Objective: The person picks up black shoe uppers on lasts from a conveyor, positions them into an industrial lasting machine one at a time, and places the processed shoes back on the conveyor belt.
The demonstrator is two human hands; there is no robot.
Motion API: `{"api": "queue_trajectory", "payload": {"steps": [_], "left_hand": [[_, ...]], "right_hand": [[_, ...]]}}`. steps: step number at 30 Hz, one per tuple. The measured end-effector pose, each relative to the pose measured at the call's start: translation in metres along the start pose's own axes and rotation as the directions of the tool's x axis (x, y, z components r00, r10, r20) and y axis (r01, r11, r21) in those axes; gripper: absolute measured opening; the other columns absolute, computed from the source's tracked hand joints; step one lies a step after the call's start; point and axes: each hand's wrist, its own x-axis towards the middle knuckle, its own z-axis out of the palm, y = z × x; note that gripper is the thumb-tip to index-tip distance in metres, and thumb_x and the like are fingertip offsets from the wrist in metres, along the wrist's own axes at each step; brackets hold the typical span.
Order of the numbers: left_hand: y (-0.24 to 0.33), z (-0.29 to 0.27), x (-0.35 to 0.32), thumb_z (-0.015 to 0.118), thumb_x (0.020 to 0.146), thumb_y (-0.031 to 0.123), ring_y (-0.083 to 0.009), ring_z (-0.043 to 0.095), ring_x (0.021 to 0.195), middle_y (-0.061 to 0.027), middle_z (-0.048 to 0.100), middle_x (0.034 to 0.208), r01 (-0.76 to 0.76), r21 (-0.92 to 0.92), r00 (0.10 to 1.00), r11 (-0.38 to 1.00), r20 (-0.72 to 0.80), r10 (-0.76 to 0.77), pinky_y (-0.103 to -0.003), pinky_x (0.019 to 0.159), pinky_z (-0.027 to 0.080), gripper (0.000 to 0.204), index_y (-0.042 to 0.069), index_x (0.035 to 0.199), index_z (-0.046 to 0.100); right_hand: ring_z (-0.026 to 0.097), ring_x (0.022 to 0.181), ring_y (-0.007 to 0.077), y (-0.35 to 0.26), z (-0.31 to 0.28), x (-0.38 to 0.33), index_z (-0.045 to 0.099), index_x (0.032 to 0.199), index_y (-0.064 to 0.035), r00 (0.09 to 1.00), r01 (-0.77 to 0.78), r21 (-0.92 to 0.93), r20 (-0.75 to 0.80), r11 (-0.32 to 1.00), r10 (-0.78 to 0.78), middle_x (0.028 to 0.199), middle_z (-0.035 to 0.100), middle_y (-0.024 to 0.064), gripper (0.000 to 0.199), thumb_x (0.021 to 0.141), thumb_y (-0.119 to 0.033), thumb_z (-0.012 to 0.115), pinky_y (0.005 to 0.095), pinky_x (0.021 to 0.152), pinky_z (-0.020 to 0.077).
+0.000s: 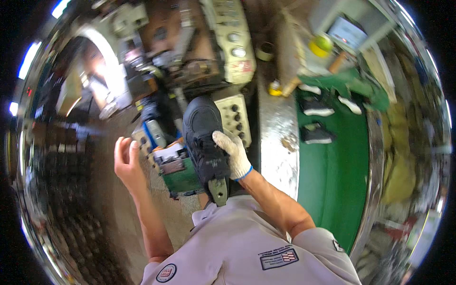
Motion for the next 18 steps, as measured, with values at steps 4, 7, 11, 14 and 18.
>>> {"api": "queue_trajectory", "payload": {"steps": [4,7,11,14,18], "left_hand": [[-0.061,0.072,0.033,0.083,0.080,0.026,-0.0269,0.060,0.113,-0.0171,0.064,0.124,0.074,0.245,0.993,0.967,0.072,-0.094,-0.035,0.102,0.044,0.072,-0.003,0.138,0.051],[-0.082,0.110,0.051,0.085,0.075,0.010,-0.0191,0.063,0.092,-0.0106,0.069,0.109,0.096,-0.046,0.971,0.994,0.225,-0.084,-0.034,0.086,0.051,0.052,-0.004,0.121,0.063],[-0.078,0.109,0.061,0.090,0.068,0.023,-0.0166,0.054,0.065,-0.0097,0.066,0.074,0.089,0.306,0.988,0.948,0.091,-0.123,-0.036,0.066,0.049,0.040,-0.007,0.071,0.065],[-0.074,0.102,0.055,0.085,0.071,0.012,-0.0174,0.056,0.065,-0.0081,0.063,0.074,0.283,-0.080,0.928,0.956,0.274,-0.252,-0.034,0.060,0.050,0.026,-0.004,0.075,0.065],[-0.032,0.085,-0.012,0.074,0.079,0.010,-0.0268,0.069,0.081,-0.0142,0.069,0.097,0.574,-0.393,0.785,0.718,0.512,-0.348,-0.039,0.072,0.058,0.032,-0.008,0.104,0.065]], "right_hand": [[0.069,0.089,0.0206,-0.023,-0.091,-0.026,0.061,0.125,0.0013,0.953,0.009,0.151,-0.302,0.989,0.038,0.107,0.069,0.0113,0.049,0.091,-0.032,0.070,0.0357,0.080,0.0577],[0.069,0.082,0.0218,-0.027,-0.187,-0.058,0.065,0.116,-0.0016,0.874,0.122,0.287,-0.484,0.950,0.034,0.100,0.072,0.0105,0.044,0.091,-0.037,0.067,0.0366,0.078,0.0579],[0.068,0.083,0.0236,-0.035,-0.316,-0.133,0.070,0.111,-0.0113,0.828,0.175,0.430,-0.550,0.886,0.104,0.094,0.072,0.0075,0.033,0.094,-0.038,0.062,0.0379,0.080,0.0575],[0.068,0.089,0.0264,-0.010,-0.465,-0.210,0.069,0.115,-0.0108,0.752,0.365,0.340,-0.656,0.866,-0.060,0.100,0.072,0.0095,0.043,0.094,-0.047,0.059,0.0389,0.086,0.0556],[0.066,0.101,0.0303,-0.018,-0.528,-0.282,0.067,0.120,-0.0112,0.291,0.335,0.101,-0.957,0.937,-0.001,0.113,0.069,0.0126,0.075,0.086,-0.076,0.050,0.0436,0.090,0.0524]]}}
